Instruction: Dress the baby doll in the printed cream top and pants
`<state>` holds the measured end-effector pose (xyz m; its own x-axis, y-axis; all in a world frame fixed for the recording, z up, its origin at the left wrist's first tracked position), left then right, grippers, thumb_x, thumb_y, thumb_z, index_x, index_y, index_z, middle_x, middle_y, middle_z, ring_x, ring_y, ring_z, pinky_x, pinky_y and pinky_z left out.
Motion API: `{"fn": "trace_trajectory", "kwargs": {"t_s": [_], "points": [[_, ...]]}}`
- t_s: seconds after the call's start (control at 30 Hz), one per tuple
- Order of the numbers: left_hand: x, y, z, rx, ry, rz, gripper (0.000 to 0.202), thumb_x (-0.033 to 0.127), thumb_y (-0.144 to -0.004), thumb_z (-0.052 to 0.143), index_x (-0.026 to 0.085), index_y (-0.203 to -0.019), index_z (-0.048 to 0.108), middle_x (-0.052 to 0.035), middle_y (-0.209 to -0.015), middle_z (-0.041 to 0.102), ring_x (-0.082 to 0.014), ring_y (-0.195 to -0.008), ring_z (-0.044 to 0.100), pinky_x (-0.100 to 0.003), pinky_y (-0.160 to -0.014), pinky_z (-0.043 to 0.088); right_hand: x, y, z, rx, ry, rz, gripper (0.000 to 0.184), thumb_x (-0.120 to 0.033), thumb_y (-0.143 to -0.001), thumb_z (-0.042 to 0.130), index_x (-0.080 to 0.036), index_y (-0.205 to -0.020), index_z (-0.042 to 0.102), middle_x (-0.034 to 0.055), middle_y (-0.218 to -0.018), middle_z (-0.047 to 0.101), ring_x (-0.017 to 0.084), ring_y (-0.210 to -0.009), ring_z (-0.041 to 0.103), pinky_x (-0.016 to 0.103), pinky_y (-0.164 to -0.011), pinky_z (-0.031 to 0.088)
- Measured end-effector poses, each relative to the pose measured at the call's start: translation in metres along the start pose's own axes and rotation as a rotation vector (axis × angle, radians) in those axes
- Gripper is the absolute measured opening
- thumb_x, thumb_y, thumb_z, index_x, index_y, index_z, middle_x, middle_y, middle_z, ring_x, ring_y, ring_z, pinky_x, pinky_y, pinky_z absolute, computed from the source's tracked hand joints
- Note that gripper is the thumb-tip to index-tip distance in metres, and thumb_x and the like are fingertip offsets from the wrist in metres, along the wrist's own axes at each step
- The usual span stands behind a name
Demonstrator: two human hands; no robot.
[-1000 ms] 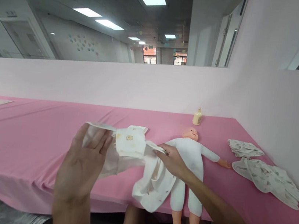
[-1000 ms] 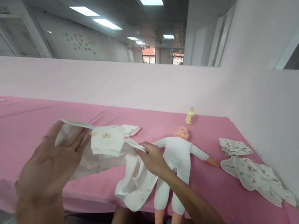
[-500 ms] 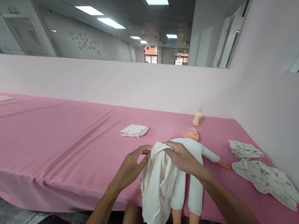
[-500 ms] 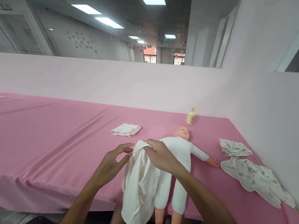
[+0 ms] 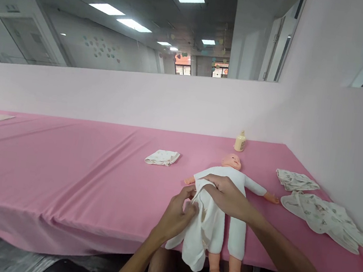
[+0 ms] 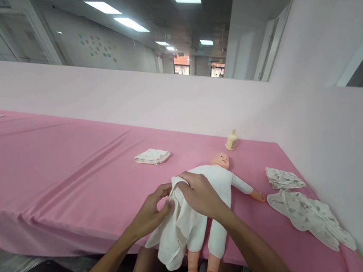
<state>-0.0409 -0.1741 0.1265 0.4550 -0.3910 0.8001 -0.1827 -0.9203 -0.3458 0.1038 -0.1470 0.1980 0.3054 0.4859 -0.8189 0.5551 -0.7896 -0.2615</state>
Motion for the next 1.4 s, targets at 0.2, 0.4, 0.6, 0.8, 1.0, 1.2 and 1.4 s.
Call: {"fn": "trace_trajectory", "kwargs": {"t_s": [0.2,0.4,0.6,0.8,1.0,1.2,1.4], "points": [[-0.005,-0.008,-0.008,0.006,-0.071,-0.089,0.025,0.037,-0.092,0.044,0.019,-0.093,0.061,0.0002,-0.081,0.064,-0.0136,-0.072,0.054,-0.025,-0.067,0.042,0.000,0.009,-0.017,0.039,0.013,0.030,0.027,-0.024,-0.090,0.038,-0.019,-0.082,0.064,0.0002,-0.083,0.064,0.015,-0.077,0.057,0.027,-0.069,0.041],[0.003,-0.007,-0.036,0.039,-0.133,-0.108,0.034,0.047,-0.091,0.045,0.019,-0.087,0.064,0.0008,-0.075,0.064,-0.0119,-0.062,0.050,-0.023,-0.058,0.039,0.019,0.016,-0.032,0.073,0.064,0.079,0.025,-0.026,-0.091,0.041,-0.020,-0.084,0.065,0.0003,-0.087,0.067,0.015,-0.079,0.059,0.026,-0.068,0.041],[0.018,-0.007,-0.059,0.011,-0.492,-0.016,0.018,0.036,-0.087,0.049,0.023,-0.090,0.061,0.0039,-0.062,0.061,-0.0132,-0.053,0.051,-0.023,-0.052,0.036,0.030,0.026,-0.040,0.060,0.236,0.108,0.025,-0.021,-0.087,0.040,-0.021,-0.084,0.064,0.0006,-0.084,0.067,0.017,-0.076,0.058,0.028,-0.066,0.040],[0.022,-0.001,-0.068,-0.077,-0.750,0.173,0.018,0.022,-0.085,0.042,0.024,-0.094,0.058,-0.0003,-0.083,0.070,-0.0168,-0.064,0.061,-0.026,-0.060,0.040,0.028,0.041,-0.047,0.112,0.401,0.160,0.027,-0.014,-0.080,0.037,-0.022,-0.084,0.063,-0.0001,-0.077,0.066,0.016,-0.069,0.057,0.029,-0.068,0.039],[0.033,0.002,-0.100,0.032,-0.648,0.135,0.026,0.026,-0.090,0.036,0.023,-0.100,0.060,-0.0020,-0.091,0.069,-0.0161,-0.072,0.063,-0.025,-0.061,0.045,0.028,0.045,-0.055,0.204,0.432,0.181,0.026,-0.016,-0.080,0.038,-0.022,-0.088,0.063,0.0008,-0.085,0.067,0.017,-0.075,0.059,0.029,-0.069,0.040],[0.038,-0.008,-0.124,0.158,-0.635,0.109,0.034,0.028,-0.087,0.038,0.025,-0.107,0.065,-0.0032,-0.107,0.070,-0.0216,-0.096,0.065,-0.028,-0.078,0.051,0.035,0.043,-0.067,0.315,0.392,0.178,0.021,-0.023,-0.083,0.042,-0.022,-0.090,0.062,0.0026,-0.091,0.067,0.017,-0.076,0.059,0.029,-0.065,0.042],[0.027,0.008,-0.147,0.198,-0.570,0.032,0.034,0.043,-0.087,0.045,0.028,-0.106,0.069,-0.0019,-0.098,0.074,-0.0233,-0.084,0.069,-0.026,-0.065,0.052,0.035,0.056,-0.061,0.310,0.451,0.183,0.031,-0.037,-0.089,0.045,-0.022,-0.063,0.040,-0.0011,-0.061,0.050,0.013,-0.056,0.042,0.028,-0.053,0.031]]}}
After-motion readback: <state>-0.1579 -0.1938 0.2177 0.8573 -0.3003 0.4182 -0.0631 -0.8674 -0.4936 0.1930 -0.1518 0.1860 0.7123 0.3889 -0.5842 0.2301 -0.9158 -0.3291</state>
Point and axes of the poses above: each hand's wrist, its own y-axis away from the middle knuckle, its own z-axis out of the palm, x = y × z, the point moved 5 cm from there along -y, towards the middle knuckle
